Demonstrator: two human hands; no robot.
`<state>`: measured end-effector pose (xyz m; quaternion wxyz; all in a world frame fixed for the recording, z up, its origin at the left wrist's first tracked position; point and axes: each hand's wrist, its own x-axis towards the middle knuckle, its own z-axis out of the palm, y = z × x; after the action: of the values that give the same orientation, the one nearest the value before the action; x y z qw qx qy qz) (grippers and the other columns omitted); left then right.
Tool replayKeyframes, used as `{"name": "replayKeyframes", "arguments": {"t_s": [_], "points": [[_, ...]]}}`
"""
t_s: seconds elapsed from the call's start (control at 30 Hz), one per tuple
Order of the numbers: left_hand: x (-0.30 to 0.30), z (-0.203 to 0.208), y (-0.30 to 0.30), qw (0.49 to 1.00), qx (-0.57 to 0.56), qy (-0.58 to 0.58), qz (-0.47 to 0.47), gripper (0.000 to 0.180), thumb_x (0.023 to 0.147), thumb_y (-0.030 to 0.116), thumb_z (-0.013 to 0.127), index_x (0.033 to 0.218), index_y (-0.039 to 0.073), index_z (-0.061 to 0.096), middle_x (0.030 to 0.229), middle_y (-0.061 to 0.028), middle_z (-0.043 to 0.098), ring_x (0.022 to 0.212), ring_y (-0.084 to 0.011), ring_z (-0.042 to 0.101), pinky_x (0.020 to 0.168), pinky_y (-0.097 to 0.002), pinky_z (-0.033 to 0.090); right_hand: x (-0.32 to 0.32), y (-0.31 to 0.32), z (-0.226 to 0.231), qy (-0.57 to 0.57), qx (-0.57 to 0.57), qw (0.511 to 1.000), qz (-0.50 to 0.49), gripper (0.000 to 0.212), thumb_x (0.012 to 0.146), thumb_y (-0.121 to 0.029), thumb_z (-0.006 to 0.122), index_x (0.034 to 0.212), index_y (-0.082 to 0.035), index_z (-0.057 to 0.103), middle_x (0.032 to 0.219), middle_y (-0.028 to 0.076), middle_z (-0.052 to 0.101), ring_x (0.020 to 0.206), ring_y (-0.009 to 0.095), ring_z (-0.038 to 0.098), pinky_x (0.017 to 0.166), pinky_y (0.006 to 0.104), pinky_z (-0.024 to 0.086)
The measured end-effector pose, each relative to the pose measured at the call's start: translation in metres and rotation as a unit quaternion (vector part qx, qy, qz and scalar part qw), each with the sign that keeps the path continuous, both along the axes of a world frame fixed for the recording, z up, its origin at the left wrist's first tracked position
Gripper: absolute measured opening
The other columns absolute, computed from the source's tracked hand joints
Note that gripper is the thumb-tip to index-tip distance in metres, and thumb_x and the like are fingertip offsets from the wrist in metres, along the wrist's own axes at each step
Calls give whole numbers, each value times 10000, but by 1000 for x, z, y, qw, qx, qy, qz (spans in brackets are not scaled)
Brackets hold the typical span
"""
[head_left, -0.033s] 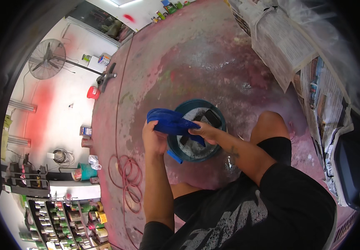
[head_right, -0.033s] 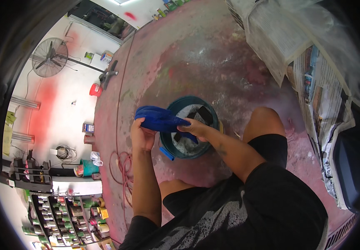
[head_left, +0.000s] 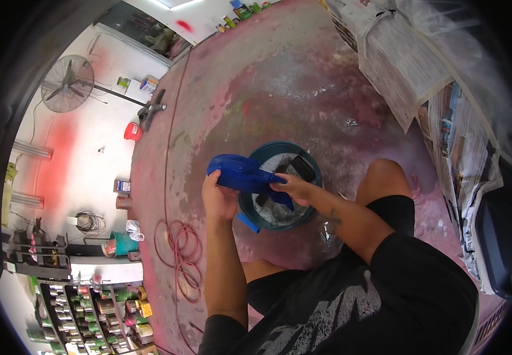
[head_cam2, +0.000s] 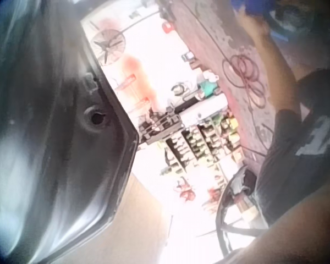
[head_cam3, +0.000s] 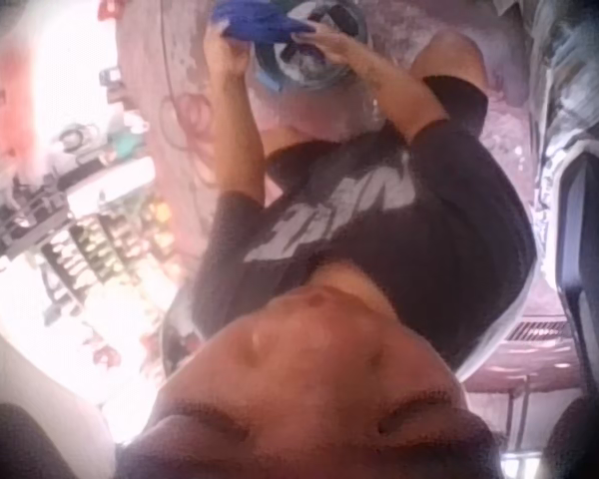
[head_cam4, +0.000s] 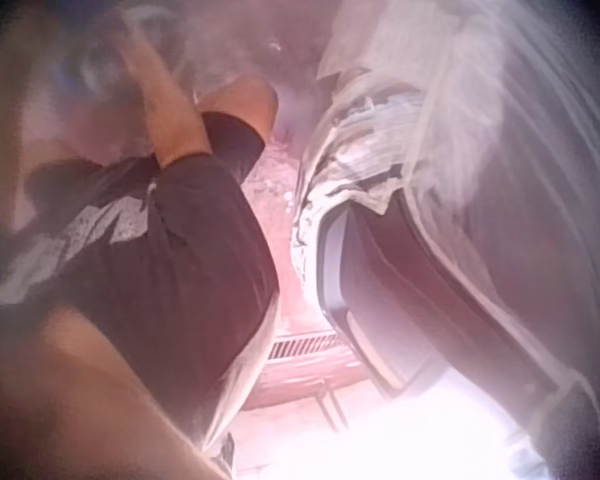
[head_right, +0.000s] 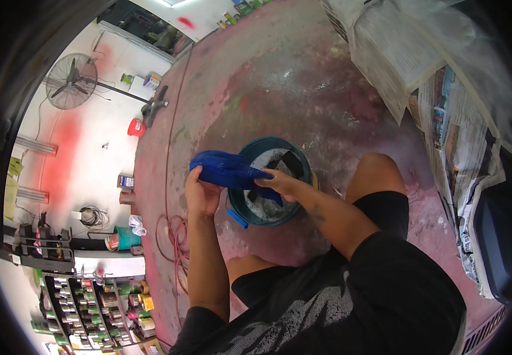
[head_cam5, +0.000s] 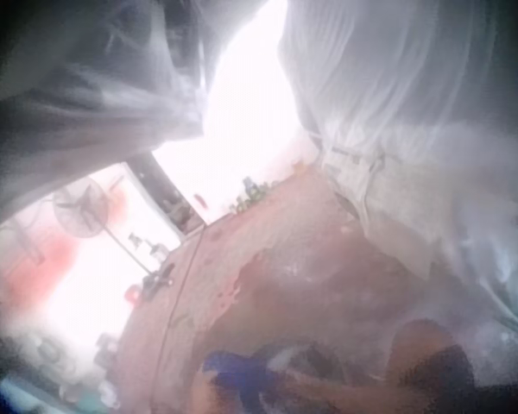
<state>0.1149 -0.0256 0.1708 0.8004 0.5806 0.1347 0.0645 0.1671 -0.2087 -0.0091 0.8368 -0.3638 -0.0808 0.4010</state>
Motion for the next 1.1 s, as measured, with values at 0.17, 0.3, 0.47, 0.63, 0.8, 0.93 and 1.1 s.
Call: {"name": "replayKeyframes", "arguments": {"t_s": [0.17,0.3,0.47,0.63,0.8,0.93,1.1], "points": [[-11,-12,20,974,161,160,-21,441,1102,404,491,1374,69,585,1312,-100,691,1192,-283,664,983,-580,530,29,-15,13,-107,-49,988,-100,393,1069,-288,661,1384,-56,626,1138,55,725,1090,152,682,945,316,540],[-28,-74,27,984,31,170,-35,479,1097,378,460,1461,82,553,1465,-96,623,1323,-306,594,1140,-613,378,68,-26,80,-209,-154,966,13,403,1065,-285,651,1389,-47,625,1107,86,741,1055,155,695,921,300,541],[-32,-74,10,991,-111,62,-30,479,1102,367,436,1465,76,551,1472,-101,625,1346,-307,585,1177,-565,357,77,-10,33,-338,-356,859,143,535,1036,-392,682,1430,-38,602,1189,97,742,1085,210,692,976,356,524],[-31,-59,7,999,-29,16,-24,515,1136,393,408,1453,10,544,1453,-133,629,1336,-286,594,1173,-461,402,38,10,35,-56,-151,980,118,576,994,-469,727,1404,-79,623,1219,59,722,1102,197,664,957,372,503],[-25,-79,3,995,29,90,-40,501,1132,367,452,1446,-14,537,1334,-118,658,1178,-206,637,1037,-352,484,51,12,51,-197,-112,974,21,416,979,-466,757,1161,-100,681,1014,-11,667,976,159,628,856,363,492],[-28,-96,5,975,195,96,43,369,1112,342,513,1271,15,576,1218,-103,673,1114,-209,653,989,-367,506,77,-9,71,-486,-314,811,-88,642,936,-614,719,913,28,710,940,186,723,871,314,685,783,437,516],[-38,-73,-33,882,469,-16,34,395,951,188,779,1194,38,507,1124,-157,680,1073,-277,673,918,-419,528,84,-15,87,-534,-353,758,-124,715,942,-657,678,948,54,753,885,256,708,847,377,710,794,480,546]]}}
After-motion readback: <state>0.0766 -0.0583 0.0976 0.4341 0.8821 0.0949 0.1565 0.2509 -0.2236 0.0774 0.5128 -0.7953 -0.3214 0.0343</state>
